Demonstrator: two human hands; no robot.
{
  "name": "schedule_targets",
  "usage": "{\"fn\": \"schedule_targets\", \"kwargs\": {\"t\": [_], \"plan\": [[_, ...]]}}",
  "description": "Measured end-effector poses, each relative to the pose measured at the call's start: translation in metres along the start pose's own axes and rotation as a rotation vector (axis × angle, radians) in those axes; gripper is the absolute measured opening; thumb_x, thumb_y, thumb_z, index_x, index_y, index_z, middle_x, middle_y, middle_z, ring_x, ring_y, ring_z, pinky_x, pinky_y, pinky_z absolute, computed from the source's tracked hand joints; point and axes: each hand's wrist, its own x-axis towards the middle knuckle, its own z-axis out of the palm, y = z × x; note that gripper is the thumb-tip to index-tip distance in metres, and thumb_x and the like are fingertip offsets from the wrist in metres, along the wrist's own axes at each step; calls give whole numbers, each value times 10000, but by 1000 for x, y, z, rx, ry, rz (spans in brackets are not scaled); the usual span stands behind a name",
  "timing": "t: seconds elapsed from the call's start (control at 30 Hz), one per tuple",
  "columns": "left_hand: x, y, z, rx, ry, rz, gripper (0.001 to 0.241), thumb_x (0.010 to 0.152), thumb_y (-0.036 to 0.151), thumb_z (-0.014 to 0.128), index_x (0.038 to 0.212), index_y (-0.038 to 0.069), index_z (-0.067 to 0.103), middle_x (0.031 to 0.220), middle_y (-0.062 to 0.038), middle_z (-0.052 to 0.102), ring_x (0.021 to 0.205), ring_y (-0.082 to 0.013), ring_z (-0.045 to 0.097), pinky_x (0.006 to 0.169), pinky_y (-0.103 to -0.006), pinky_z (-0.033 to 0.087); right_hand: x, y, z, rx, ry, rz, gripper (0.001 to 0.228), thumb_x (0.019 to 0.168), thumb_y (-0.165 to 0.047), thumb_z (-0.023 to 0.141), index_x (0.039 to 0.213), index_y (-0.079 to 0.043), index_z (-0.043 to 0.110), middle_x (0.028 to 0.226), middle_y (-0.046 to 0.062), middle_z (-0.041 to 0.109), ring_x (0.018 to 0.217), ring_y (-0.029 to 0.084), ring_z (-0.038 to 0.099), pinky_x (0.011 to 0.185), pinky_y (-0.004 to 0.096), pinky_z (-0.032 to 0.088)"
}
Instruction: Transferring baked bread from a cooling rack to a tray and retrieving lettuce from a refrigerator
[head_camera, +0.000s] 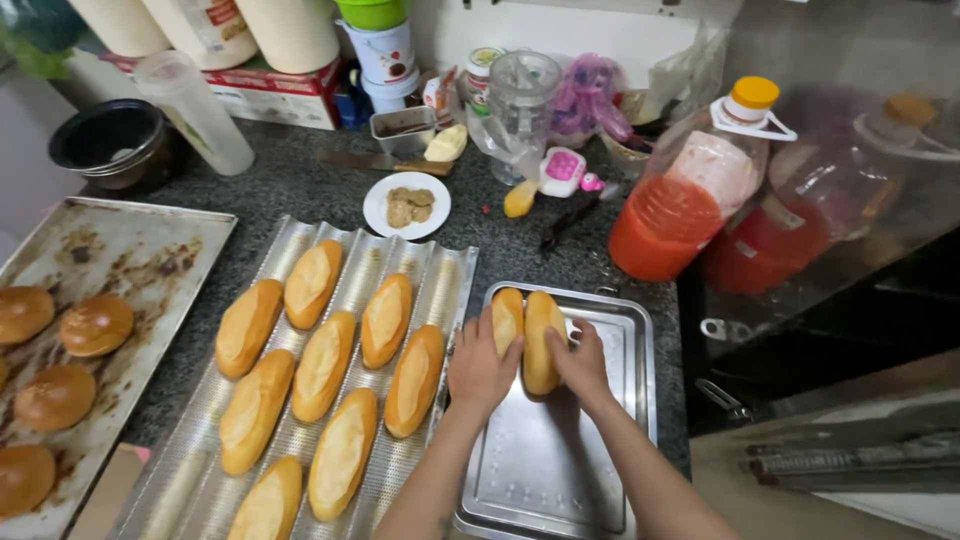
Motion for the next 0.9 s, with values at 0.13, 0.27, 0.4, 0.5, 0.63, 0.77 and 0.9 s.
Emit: {"fn": "schedule_targets", "kwargs": {"t": [0.13, 0.27, 0.4, 0.5, 0.63, 0.77, 0.9], "plan": [[-25, -1, -55, -95, 24, 70, 661, 940, 390, 635, 1515, 110, 465, 1382, -175, 553, 1273, -394, 551, 1088, -475, 454, 6, 22, 5, 64, 18, 62, 794, 955, -468, 689, 1512, 33, 426, 1382, 296, 573, 1274, 423, 610, 923, 474, 600], [-46, -53, -102, -94, 217, 214, 557, 931, 309, 665, 1426, 74, 568, 1311, -202, 620, 1232, -407, 595, 1049, -475, 470, 23, 39, 12, -64, 59, 56, 792, 930, -573, 676, 1504, -69, 471, 1330, 191, 667, 1226, 346, 658, 968, 465, 578], [-78, -124, -161, -18, 381, 148, 504, 899, 194, 690, 1365, 13, 617, 1232, -261, 658, 1202, -466, 607, 1049, -517, 468, 17, 35, 19, -154, 275, -56, 778, 911, -470, 710, 1502, -26, 466, 1376, 276, 616, 1252, 420, 620, 1069, 541, 485], [-99, -193, -181, 129, 425, -80, 532, 910, 288, 696, 1386, 63, 627, 1243, -222, 648, 1212, -437, 610, 1050, -508, 473, -46, -20, 47, -204, 540, -765, 561, 845, -116, 807, 1298, 141, 596, 1182, 372, 635, 1162, 557, 574, 1047, 582, 389], [-150, -216, -208, 210, 190, -336, 597, 909, 460, 669, 1401, 125, 623, 1179, -195, 675, 1129, -433, 652, 971, -521, 522, -87, -42, 128, -242, 50, -935, 612, 854, -261, 753, 1406, -66, 573, 1274, 220, 632, 1257, 445, 563, 1106, 513, 400], [-198, -215, -202, 368, -177, -479, 1016, 768, 653, 756, 1589, 242, 321, 1440, -96, 550, 1303, -371, 531, 993, -550, 512, -152, -83, 178, -876, -619, -1257, 1020, 718, -81, 795, 1583, -212, 271, 1574, 157, 368, 1474, 444, 289, 1177, 600, 234], [-221, -216, -188, 395, -225, -480, 1217, 748, 613, 841, 1649, 246, 110, 1541, -69, 435, 1370, -358, 449, 1067, -592, 407, -150, -64, 216, -1116, -630, -1596, 849, 838, -43, 668, 1566, -330, 338, 1642, 46, 336, 1500, 444, 263, 1165, 695, 160]]}}
